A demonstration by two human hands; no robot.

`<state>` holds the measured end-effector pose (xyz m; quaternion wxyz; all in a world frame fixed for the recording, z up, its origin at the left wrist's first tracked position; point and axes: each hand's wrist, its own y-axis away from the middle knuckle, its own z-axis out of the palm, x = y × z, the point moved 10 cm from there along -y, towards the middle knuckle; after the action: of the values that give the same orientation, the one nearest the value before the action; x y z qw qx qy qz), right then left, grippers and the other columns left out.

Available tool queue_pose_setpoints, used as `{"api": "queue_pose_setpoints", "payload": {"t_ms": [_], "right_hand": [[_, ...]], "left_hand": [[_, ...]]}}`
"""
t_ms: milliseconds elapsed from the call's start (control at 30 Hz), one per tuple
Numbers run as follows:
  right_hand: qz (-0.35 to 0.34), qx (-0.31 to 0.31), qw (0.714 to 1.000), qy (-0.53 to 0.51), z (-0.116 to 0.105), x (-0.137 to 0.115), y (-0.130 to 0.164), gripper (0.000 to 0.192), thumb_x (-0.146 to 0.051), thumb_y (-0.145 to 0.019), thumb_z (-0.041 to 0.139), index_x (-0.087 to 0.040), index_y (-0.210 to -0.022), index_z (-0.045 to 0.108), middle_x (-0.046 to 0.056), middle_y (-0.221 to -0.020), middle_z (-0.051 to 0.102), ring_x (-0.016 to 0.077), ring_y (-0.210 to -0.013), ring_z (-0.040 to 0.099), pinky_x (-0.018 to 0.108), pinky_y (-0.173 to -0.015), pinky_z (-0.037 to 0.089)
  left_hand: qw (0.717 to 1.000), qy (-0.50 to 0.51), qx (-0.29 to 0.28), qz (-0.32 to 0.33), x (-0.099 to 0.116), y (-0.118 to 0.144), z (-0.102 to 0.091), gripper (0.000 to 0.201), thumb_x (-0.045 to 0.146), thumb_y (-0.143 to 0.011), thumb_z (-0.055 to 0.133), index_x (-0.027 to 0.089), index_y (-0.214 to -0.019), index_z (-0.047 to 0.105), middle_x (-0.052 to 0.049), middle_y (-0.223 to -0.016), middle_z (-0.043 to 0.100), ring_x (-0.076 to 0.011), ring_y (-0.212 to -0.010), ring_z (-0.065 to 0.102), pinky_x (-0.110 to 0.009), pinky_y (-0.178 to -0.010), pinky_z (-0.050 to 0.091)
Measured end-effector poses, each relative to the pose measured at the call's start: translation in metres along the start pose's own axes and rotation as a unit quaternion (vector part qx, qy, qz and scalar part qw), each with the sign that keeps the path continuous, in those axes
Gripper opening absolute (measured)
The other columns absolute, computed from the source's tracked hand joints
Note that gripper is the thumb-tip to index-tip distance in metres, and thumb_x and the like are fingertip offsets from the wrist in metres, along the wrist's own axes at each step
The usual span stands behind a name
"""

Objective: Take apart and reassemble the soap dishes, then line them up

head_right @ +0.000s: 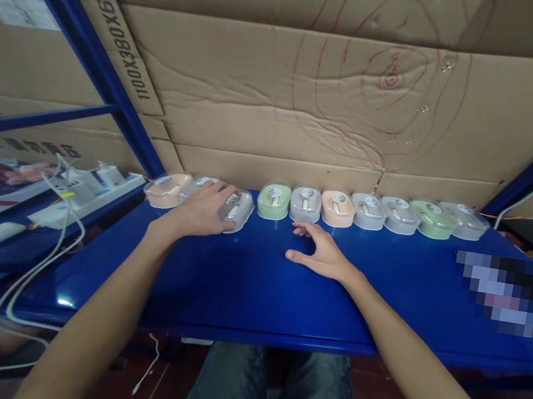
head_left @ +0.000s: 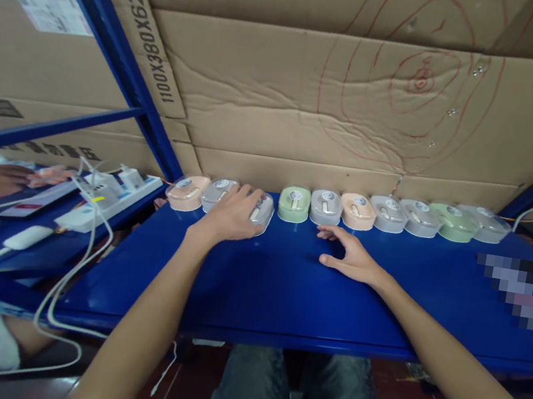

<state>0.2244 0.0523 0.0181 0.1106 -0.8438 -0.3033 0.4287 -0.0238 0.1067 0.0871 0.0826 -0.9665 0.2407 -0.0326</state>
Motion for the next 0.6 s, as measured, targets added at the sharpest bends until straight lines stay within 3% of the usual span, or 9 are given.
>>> {"api": "queue_pose_setpoints", "payload": {"t_ms": [133,333,600], "right_hand": [[0.002,0.008,1.0,-0.004,-0.001,-0.002,0.0,0.071,-0.068,-0.093,0.077,-0.027,-0.149,0.06,0.014,-0.132,0.076,0.0333,-0.122,0.074,0.058,-0.111,0.059],[0.006,0.006,1.0,0.002,-0.001,-0.005,0.0,0.07,-0.065,-0.094,0.078,-0.026,-0.149,0.061,0.014,-0.133,0.075,0.0341,-0.123,0.073,0.059,-0.11,0.059],[0.001,0.006,1.0,0.007,-0.001,-0.005,0.0,0.068,-0.064,-0.094,0.078,-0.027,-0.149,0.061,0.014,-0.132,0.076,0.0335,-0.122,0.074,0.06,-0.11,0.059]], "left_hand": [[0.999,-0.009,-0.033,0.017,-0.003,-0.003,0.014,0.052,0.028,-0.079,0.068,0.023,-0.13,0.061,-0.016,-0.133,0.064,-0.0415,-0.127,0.058,-0.055,-0.106,0.05],[0.999,-0.039,0.001,0.033,-0.002,-0.013,0.021,0.05,0.02,-0.09,0.059,0.016,-0.14,0.059,-0.019,-0.139,0.064,-0.0391,-0.128,0.059,-0.052,-0.113,0.047],[0.998,-0.013,0.046,0.037,0.0,-0.021,0.027,0.044,0.016,-0.097,0.051,0.017,-0.141,0.057,-0.018,-0.142,0.066,-0.0352,-0.134,0.058,-0.051,-0.116,0.046]]}}
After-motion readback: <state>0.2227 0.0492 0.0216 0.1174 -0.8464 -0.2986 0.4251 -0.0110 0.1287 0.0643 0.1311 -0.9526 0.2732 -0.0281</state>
